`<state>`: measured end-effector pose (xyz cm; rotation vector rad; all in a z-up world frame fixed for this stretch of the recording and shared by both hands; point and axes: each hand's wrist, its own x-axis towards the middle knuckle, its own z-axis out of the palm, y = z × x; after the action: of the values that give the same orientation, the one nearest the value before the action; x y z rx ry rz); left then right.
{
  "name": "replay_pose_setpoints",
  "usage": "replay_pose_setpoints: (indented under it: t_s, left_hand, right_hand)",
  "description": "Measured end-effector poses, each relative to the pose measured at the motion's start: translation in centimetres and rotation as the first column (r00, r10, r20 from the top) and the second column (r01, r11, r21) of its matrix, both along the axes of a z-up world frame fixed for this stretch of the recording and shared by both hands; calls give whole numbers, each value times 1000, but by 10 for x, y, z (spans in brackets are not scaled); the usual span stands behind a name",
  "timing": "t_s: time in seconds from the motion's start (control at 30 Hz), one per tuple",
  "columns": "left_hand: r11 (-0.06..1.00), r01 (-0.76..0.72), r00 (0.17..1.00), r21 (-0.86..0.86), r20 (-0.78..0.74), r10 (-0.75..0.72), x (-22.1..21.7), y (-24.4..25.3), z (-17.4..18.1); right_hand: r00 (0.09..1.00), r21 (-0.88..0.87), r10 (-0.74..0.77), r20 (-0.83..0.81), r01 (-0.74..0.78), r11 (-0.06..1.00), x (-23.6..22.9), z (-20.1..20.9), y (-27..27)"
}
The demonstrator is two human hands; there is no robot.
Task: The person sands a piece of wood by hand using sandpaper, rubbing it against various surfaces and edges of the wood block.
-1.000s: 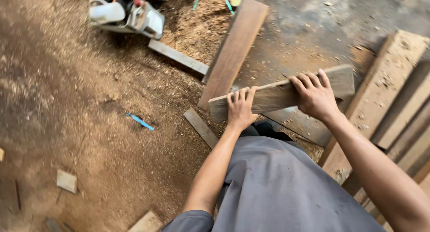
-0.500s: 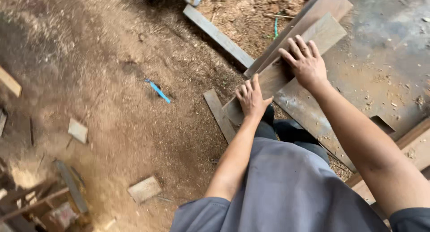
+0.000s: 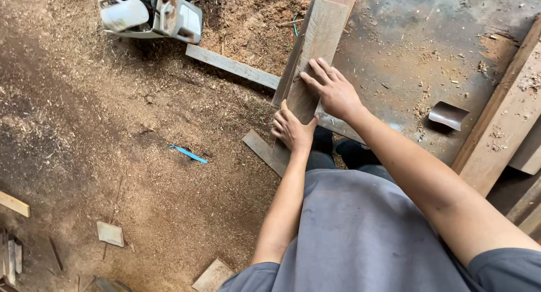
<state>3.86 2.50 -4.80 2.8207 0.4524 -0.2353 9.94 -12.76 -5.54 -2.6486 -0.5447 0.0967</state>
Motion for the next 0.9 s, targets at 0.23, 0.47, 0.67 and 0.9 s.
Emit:
replay_pose_setpoints:
  t_s: [0.23, 0.47, 0.67, 0.9]
  left_hand:
    - [887, 454, 883, -88, 178, -434, -2, 4, 34]
    - [425, 866, 478, -265, 189, -858, 8, -48, 35]
    - [-21, 945, 55, -325, 223, -973, -1, -178, 52]
    - [-298, 886, -219, -354, 248, -944, -78, -322, 52]
  right_hand:
    - [976, 210, -154, -153, 184, 960, -62, 28, -27]
    - [788, 168, -543, -290, 601, 782, -172, 35, -76]
    - [437, 152, -855, -280, 900, 410, -265, 58, -122]
    - [46, 178, -954, -295, 984, -8, -362, 58, -177]
